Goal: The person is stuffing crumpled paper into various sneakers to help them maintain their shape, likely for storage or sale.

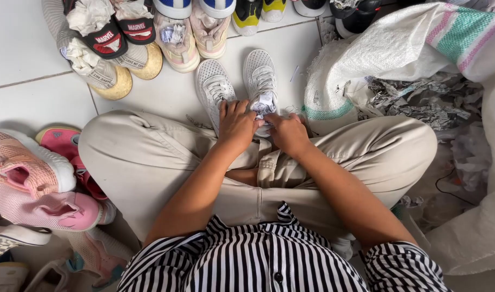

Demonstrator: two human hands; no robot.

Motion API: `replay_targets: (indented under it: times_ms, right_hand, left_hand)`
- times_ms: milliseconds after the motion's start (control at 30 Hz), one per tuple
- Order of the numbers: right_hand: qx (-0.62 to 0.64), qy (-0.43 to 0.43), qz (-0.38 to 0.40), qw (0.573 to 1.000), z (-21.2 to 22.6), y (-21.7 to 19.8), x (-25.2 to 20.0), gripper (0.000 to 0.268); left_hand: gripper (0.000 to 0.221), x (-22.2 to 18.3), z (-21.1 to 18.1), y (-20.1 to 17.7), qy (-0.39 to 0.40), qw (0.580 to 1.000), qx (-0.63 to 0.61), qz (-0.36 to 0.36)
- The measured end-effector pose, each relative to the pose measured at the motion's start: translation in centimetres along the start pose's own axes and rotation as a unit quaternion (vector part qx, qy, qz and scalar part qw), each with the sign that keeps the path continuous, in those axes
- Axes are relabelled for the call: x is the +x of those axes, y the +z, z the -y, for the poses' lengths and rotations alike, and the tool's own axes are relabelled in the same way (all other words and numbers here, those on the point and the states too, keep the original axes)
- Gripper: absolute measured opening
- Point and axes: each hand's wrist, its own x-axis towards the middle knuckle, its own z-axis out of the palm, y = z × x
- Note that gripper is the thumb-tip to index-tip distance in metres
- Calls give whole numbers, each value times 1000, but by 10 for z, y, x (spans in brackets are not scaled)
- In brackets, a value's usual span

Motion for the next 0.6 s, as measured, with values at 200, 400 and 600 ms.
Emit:
replay_targets:
  times_ms: [200, 400, 600]
  right_hand:
    - [199, 88, -33, 976, -9, -24, 5, 24]
    - [174, 216, 60, 959, 22, -44, 9, 63]
    - [133, 190, 58, 971, 33, -30, 21, 57]
  left_hand:
    - [23, 7, 0, 12, -37, 998, -25, -42]
    - [21, 10, -18, 6, -59, 994, 85, -33]
    - [10, 16, -24, 24, -26, 981, 138, -134]
